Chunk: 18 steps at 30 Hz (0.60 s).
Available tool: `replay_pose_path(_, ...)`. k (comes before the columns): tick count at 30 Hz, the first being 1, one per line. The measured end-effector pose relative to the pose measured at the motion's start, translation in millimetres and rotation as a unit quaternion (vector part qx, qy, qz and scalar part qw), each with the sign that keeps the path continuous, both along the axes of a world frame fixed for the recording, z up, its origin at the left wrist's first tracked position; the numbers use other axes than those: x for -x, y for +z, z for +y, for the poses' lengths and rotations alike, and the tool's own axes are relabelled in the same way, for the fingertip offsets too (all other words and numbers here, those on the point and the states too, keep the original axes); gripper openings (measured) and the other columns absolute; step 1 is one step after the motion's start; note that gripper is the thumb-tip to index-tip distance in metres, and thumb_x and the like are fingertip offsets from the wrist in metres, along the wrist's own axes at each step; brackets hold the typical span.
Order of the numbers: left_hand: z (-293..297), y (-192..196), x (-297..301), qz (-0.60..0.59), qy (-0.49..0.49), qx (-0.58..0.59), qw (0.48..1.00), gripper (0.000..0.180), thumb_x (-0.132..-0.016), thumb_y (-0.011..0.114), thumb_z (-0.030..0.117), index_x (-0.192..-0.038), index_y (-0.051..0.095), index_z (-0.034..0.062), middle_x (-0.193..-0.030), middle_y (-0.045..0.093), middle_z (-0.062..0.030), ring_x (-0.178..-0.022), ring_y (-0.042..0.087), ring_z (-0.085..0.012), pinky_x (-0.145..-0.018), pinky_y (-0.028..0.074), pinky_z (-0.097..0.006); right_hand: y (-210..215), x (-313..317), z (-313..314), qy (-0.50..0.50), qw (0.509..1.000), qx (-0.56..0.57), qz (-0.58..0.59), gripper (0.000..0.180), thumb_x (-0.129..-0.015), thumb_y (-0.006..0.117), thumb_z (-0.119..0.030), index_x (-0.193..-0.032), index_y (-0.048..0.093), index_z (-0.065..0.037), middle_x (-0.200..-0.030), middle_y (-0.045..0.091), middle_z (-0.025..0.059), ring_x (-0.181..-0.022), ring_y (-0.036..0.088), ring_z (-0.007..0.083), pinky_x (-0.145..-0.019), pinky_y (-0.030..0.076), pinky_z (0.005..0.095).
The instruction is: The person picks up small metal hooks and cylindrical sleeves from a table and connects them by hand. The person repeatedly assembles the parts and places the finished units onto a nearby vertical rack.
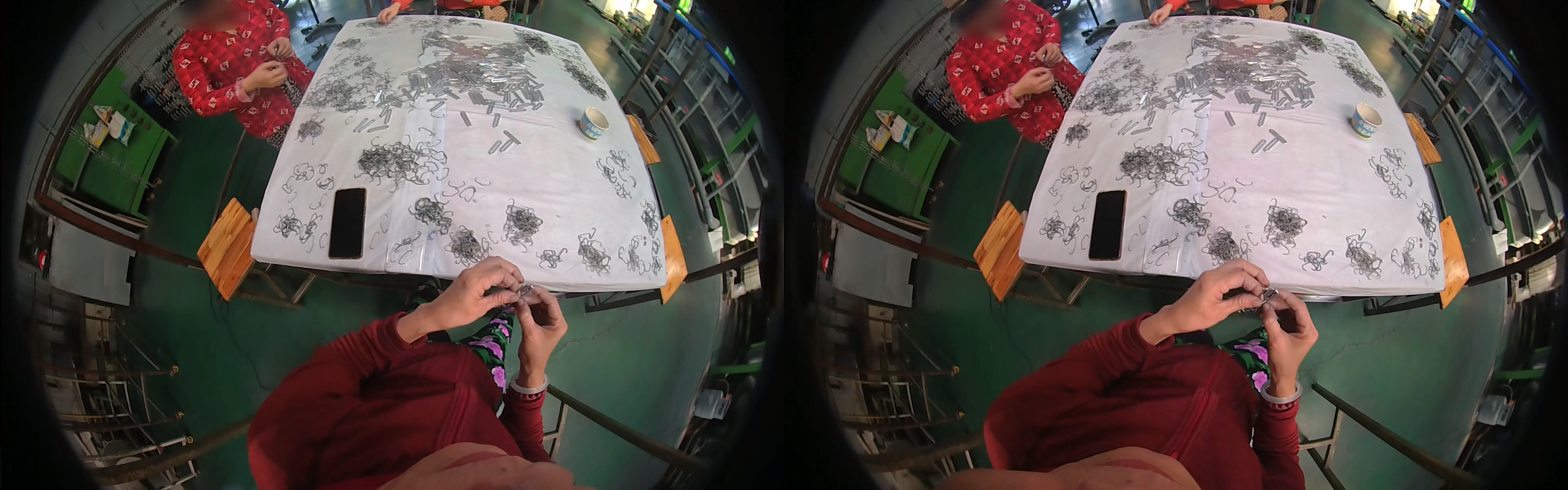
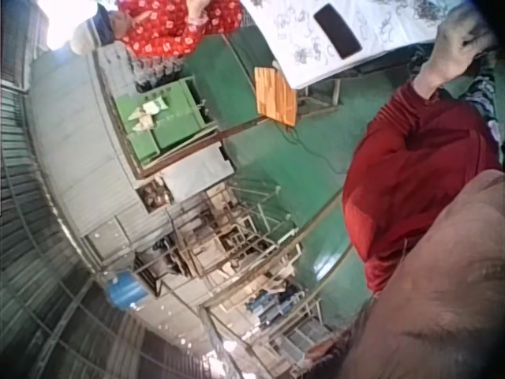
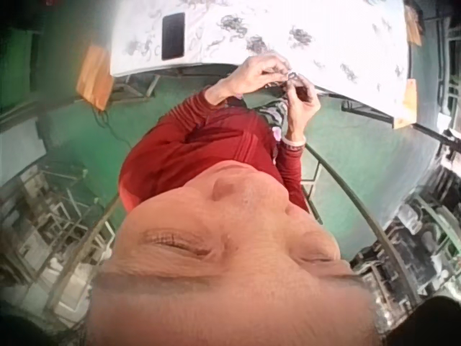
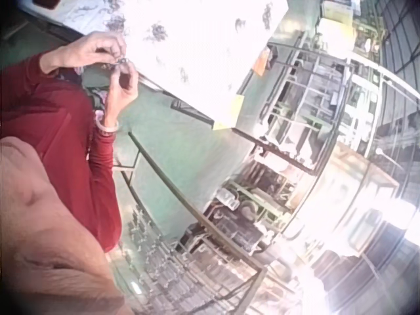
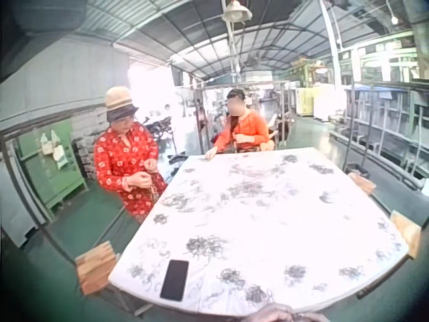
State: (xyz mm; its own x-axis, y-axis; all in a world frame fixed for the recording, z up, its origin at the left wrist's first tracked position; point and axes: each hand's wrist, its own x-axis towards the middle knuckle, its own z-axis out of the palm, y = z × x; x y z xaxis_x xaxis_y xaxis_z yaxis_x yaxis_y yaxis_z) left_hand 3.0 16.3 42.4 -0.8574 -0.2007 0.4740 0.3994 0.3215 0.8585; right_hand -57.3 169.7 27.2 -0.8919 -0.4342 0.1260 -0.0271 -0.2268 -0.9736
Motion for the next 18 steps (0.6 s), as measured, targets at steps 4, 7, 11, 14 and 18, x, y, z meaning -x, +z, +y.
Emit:
replay_pose_path(4, 14.1, -0.8, 5.9, 0.01, 0.038, 0.028, 0.999, 0.015, -0.079, 0.064, 0.002, -0.093, 0.057, 0.0023, -0.097, 0.057, -0.0089, -0.091, 0.056, -0.0223, -0.078, 0.046, -0.03, -4.0, -0.1, 3.2, -0.035, 0.998, -0.022, 0.056, 0.031, -0.076, 0.063, 0.01, -0.106, 0.058, 0.004, -0.084, 0.062, 0.0054, -0.076, 0.058, 0.0102, -0.07, 0.048, 0.0226)
replay_pose_path(7, 18.0, 1.8, 8.7, -0.019, 0.043, -0.004, 0.999, 0.014, -0.081, 0.062, 0.001, -0.094, 0.057, 0.0006, -0.091, 0.059, -0.0099, -0.082, 0.059, -0.0209, -0.072, 0.047, -0.03, 1.3, -3.6, 0.1, -0.04, 0.987, -0.074, 0.136, 0.038, -0.075, 0.064, 0.01, -0.111, 0.057, 0.003, -0.082, 0.063, 0.0063, -0.075, 0.059, 0.0105, -0.07, 0.049, 0.023)
replay_pose_path(11, 18.8, -9.7, 9.8, -0.05, 0.005, -0.077, 0.996, 0.012, -0.084, 0.058, -0.001, -0.095, 0.057, -0.002, -0.087, 0.063, -0.011, -0.08, 0.063, -0.0188, -0.07, 0.05, -0.029, -8.9, 0.0, 14.8, -0.032, 0.978, -0.144, 0.149, 0.054, -0.074, 0.062, 0.011, -0.125, 0.048, 0.002, -0.084, 0.064, 0.0086, -0.076, 0.061, 0.0129, -0.072, 0.05, 0.0245)
replay_pose_path(14, 17.4, -21.4, 9.1, -0.058, -0.05, -0.087, 0.993, 0.01, -0.085, 0.056, -0.001, -0.095, 0.057, -0.0021, -0.089, 0.062, -0.011, -0.081, 0.062, -0.0189, -0.072, 0.05, -0.029, -19.9, 30.5, 33.4, -0.059, 0.994, -0.067, 0.062, 0.058, -0.084, 0.054, 0.002, -0.137, 0.032, -0.001, -0.093, 0.064, 0.0122, -0.085, 0.06, 0.0157, -0.078, 0.048, 0.0273)
replay_pose_path(18, 12.0, -56.4, 5.8, -0.048, -0.127, -0.07, 0.988, 0.012, -0.082, 0.059, -0.001, -0.093, 0.056, -0.0015, -0.093, 0.06, -0.0115, -0.087, 0.06, -0.0231, -0.074, 0.048, -0.032, -14.9, 106.3, 19.8, -0.062, 0.958, -0.207, 0.188, 0.052, -0.097, 0.033, -0.027, -0.141, 0.024, -0.002, -0.127, 0.047, 0.0178, -0.117, 0.044, 0.0261, -0.101, 0.031, 0.0382)
